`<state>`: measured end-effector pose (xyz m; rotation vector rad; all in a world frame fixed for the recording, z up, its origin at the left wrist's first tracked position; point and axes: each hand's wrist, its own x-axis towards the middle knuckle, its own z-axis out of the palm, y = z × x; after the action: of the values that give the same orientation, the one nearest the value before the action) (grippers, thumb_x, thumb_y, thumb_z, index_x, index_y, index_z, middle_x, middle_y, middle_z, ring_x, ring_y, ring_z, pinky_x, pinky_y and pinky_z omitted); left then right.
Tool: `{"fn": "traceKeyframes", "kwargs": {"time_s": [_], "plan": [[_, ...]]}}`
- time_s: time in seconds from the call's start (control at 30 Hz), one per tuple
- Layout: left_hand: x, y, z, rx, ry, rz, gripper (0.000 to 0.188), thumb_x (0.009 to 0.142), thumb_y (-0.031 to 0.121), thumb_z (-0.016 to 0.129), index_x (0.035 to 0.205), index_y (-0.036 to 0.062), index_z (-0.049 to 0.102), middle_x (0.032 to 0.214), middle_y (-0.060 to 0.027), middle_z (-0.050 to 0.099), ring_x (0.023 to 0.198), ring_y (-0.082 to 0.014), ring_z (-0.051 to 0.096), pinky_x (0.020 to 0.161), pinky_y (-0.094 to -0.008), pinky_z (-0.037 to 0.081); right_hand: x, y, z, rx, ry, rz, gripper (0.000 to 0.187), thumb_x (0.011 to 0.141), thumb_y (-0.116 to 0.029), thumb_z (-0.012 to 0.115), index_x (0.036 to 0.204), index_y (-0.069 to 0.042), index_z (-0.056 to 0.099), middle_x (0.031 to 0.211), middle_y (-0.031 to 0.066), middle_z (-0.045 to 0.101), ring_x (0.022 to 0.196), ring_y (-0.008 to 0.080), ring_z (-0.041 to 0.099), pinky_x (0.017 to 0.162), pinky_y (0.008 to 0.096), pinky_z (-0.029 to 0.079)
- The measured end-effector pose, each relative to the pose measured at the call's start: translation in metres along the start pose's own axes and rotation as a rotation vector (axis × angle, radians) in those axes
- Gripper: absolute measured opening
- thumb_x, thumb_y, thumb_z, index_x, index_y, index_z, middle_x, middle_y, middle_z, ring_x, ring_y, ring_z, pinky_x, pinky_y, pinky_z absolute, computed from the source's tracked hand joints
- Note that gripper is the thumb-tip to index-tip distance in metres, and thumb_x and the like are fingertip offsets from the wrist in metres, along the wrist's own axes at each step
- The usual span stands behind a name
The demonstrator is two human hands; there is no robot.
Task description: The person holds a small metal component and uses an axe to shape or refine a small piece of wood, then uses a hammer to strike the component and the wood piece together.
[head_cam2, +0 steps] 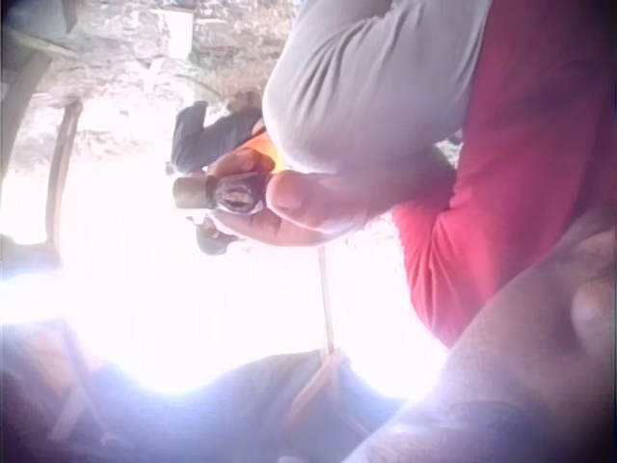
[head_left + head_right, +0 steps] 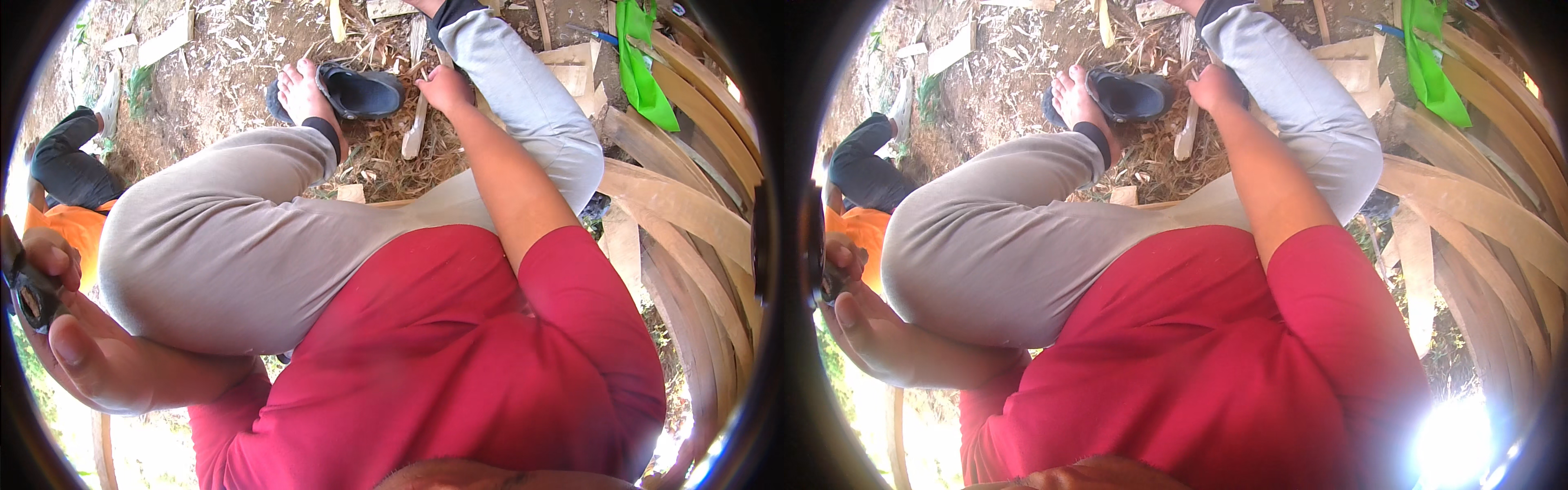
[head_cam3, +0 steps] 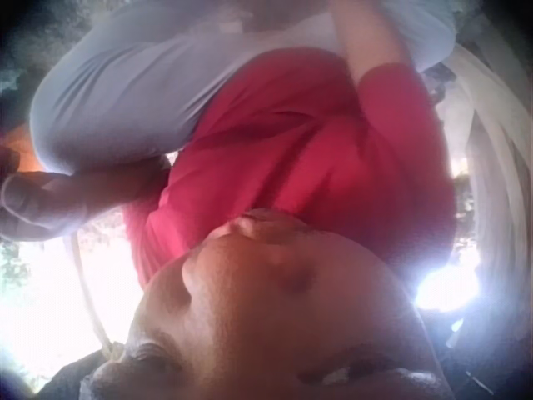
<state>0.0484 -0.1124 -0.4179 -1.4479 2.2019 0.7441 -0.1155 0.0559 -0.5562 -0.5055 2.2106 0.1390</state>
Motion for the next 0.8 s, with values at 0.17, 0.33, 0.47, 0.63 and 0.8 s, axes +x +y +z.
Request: {"fn": "traceKeyframes", "kwargs": {"time_s": [0.17, 0.33, 0.47, 0.63, 0.8], "plan": [[0.006, -0.01, 0.023, 0.023, 0.059, 0.01, 0.136, 0.037, 0.03, 0.102, 0.154, 0.0038, 0.037, 0.165, -0.0257, 0.033, 0.155, -0.0416, 0.027, 0.13, -0.0439, 0.022, 0.012, -0.002, 0.014, -0.041, -0.027, 0.004, 0.039, 0.092, -0.039, 0.07, 0.12, -0.012, 0.073, 0.121, 0.0149, 0.075, 0.112, 0.0367, 0.071, 0.096, 0.0475, 0.056], [0.011, -0.006, 0.03, 0.023, 0.092, -0.016, 0.11, 0.055, 0.024, 0.086, 0.153, 0.0036, 0.039, 0.165, -0.025, 0.034, 0.156, -0.0397, 0.028, 0.13, -0.0428, 0.022, 0.01, 0.0, 0.017, 0.188, -0.011, 0.0, 0.033, 0.089, -0.034, 0.07, 0.113, -0.012, 0.076, 0.115, 0.0159, 0.077, 0.106, 0.0338, 0.073, 0.092, 0.0431, 0.057], [0.02, -0.013, 0.052, -0.018, 0.16, -0.027, 0.091, 0.069, 0.019, 0.073, 0.152, 0.0034, 0.041, 0.165, -0.0244, 0.035, 0.156, -0.0382, 0.028, 0.13, -0.0419, 0.022, 0.018, 0.017, 0.017, 0.255, -0.015, -0.186, 0.029, 0.095, -0.032, 0.065, 0.114, -0.012, 0.074, 0.108, 0.0154, 0.076, 0.101, 0.0345, 0.073, 0.09, 0.0433, 0.056], [0.033, -0.028, 0.075, -0.045, 0.24, -0.033, 0.068, 0.086, 0.013, 0.057, 0.152, 0.0032, 0.043, 0.165, -0.0237, 0.036, 0.156, -0.0363, 0.029, 0.13, -0.0407, 0.022, 0.025, 0.017, 0.02, 0.224, 0.26, -0.078, 0.031, 0.104, -0.03, 0.058, 0.129, -0.017, 0.068, 0.118, 0.0156, 0.075, 0.108, 0.0369, 0.071, 0.094, 0.0459, 0.055], [0.041, -0.04, 0.095, -0.043, 0.339, -0.024, 0.048, 0.104, 0.007, 0.041, 0.151, 0.003, 0.045, 0.166, -0.0229, 0.037, 0.156, -0.0345, 0.029, 0.13, -0.0396, 0.022, 0.023, 0.004, 0.02, 0.294, 0.303, -0.005, 0.029, 0.104, -0.035, 0.059, 0.125, -0.021, 0.073, 0.123, 0.0119, 0.074, 0.112, 0.0361, 0.07, 0.097, 0.0454, 0.054]]}}
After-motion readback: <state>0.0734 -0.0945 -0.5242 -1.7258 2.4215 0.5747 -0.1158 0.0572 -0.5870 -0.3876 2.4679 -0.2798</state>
